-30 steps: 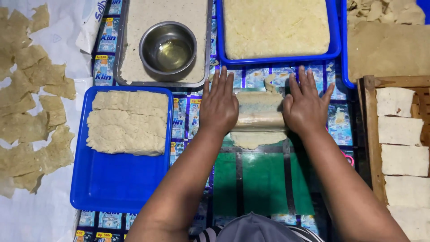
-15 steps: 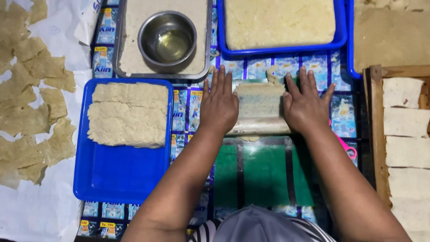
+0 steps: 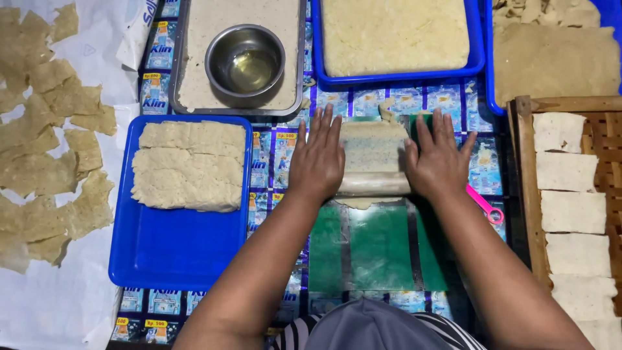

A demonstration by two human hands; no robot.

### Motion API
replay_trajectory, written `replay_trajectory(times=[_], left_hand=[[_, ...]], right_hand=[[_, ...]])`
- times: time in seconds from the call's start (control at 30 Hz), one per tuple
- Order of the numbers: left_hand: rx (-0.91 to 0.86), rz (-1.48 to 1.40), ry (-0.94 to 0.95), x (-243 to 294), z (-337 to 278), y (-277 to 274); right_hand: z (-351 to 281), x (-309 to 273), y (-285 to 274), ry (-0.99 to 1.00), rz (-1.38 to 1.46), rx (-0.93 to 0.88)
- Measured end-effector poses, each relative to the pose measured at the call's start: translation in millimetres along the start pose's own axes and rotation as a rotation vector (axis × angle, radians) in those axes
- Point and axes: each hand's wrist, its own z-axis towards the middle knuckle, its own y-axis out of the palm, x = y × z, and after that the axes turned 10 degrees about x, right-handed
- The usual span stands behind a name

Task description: Flattening dough with a rolling pin and cutting it into rectangular sheets using a scraper.

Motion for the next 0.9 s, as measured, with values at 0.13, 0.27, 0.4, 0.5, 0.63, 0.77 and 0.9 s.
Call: replay_trajectory(times=[0.13, 0.27, 0.4, 0.5, 0.63, 0.77, 0.9], left_hand=[[0.056, -0.025, -0.047, -3, 17, 4], [-0.006, 0.003, -0.087, 12, -7, -15], [0.026, 0.098, 0.012, 16, -57, -2], [0.407, 0.102, 0.242, 3, -123, 37], [0.365, 0.035, 0.134, 3, -142, 27], [0.041, 0.004, -0.017, -2, -105, 20], [0.098, 0.074, -0.037, -10, -57, 35]], right_hand=[[25, 6, 13, 0.025, -0.012, -0.041], [-7, -6, -5, -0.003, 0.001, -0.036], [-53, 13, 13, -0.093, -0.025, 0.132], [-64, 9, -4, -0.128, 0.05, 0.211], [-103, -3, -20, -0.127, 0.126, 0.252], [-88, 0, 3, -0.184, -0.043, 0.227], [-34, 0, 10, -0.132, -0.059, 0.156]])
